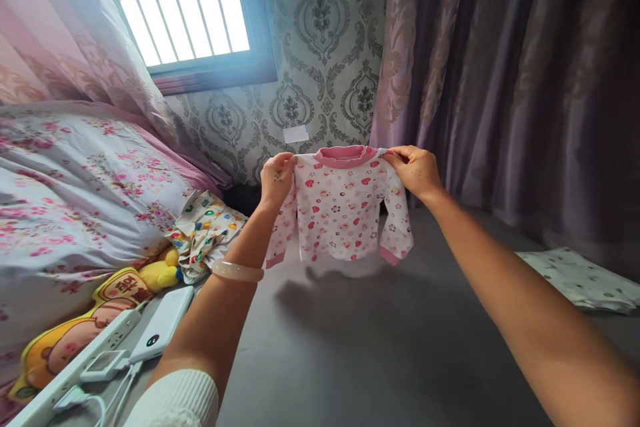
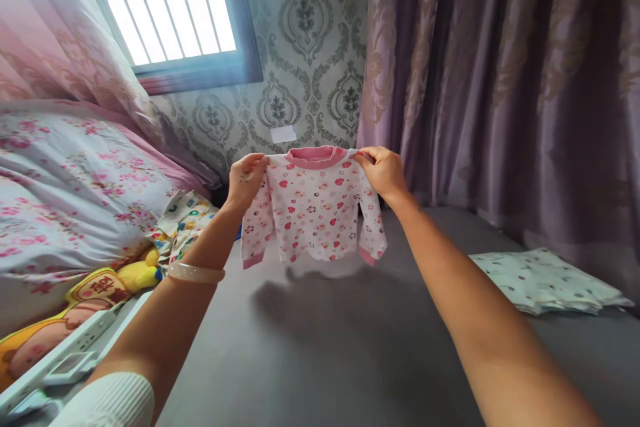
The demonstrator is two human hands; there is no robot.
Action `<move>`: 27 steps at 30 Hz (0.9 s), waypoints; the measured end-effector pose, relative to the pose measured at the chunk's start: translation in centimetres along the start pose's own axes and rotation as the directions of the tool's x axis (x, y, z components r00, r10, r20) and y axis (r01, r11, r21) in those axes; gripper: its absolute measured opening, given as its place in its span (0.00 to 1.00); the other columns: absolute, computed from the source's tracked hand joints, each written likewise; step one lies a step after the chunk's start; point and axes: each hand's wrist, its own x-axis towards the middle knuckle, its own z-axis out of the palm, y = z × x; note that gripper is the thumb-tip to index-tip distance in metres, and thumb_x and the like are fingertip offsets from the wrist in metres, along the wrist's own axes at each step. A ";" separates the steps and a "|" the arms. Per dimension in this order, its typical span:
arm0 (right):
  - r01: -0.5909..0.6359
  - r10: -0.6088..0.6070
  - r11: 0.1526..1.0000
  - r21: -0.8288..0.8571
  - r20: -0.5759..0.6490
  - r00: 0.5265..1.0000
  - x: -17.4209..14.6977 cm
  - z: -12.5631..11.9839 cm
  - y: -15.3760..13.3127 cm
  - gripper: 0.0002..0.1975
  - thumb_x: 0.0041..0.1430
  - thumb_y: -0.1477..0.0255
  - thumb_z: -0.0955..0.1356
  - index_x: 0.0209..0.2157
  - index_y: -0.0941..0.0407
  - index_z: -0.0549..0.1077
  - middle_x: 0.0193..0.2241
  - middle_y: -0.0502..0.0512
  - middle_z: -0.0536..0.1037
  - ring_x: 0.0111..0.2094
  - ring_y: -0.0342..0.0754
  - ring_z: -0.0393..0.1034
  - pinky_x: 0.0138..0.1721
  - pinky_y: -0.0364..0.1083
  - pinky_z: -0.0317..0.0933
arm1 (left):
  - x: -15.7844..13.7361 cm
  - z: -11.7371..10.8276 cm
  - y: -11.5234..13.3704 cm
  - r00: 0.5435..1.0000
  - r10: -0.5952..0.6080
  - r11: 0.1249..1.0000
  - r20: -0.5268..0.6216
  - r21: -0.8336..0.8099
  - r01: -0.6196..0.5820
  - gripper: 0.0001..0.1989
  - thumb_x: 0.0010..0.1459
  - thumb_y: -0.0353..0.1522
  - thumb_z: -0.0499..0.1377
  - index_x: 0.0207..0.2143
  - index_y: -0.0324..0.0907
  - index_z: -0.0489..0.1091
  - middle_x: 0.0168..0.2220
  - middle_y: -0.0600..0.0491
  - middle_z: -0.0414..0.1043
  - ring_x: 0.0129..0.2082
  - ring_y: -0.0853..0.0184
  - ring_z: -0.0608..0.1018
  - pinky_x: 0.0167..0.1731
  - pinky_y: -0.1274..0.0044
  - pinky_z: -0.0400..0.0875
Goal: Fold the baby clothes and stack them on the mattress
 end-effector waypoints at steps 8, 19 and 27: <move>0.149 -0.148 0.988 -0.040 0.027 0.989 -1.6 -1.0 -1.8 0.22 0.56 0.47 0.65 0.37 0.50 0.78 0.37 0.55 0.77 0.40 0.52 0.71 0.45 0.50 0.62 | -2.0 -2.4 0.9 0.960 0.263 0.952 -0.096 0.185 -0.242 0.12 0.60 0.39 0.56 0.40 0.43 0.76 0.34 0.52 0.72 0.39 0.66 0.73 0.43 0.77 0.65; -0.213 0.100 0.940 0.266 0.382 0.919 -3.5 -7.8 -8.6 0.18 0.49 0.52 0.73 0.36 0.50 0.80 0.30 0.52 0.80 0.29 0.48 0.72 0.27 0.46 0.66 | -4.1 -10.3 7.8 0.994 -0.103 0.995 0.018 0.007 0.103 0.15 0.44 0.43 0.68 0.33 0.45 0.78 0.25 0.56 0.75 0.22 0.71 0.71 0.21 0.78 0.67; -0.404 0.275 0.911 0.078 0.614 0.740 -3.5 -4.7 -4.1 0.20 0.44 0.53 0.75 0.33 0.53 0.81 0.28 0.53 0.80 0.26 0.46 0.71 0.25 0.43 0.64 | -3.5 -8.4 1.4 0.848 -0.277 0.960 0.453 0.170 0.223 0.19 0.44 0.45 0.67 0.32 0.40 0.78 0.24 0.55 0.75 0.21 0.72 0.70 0.21 0.79 0.63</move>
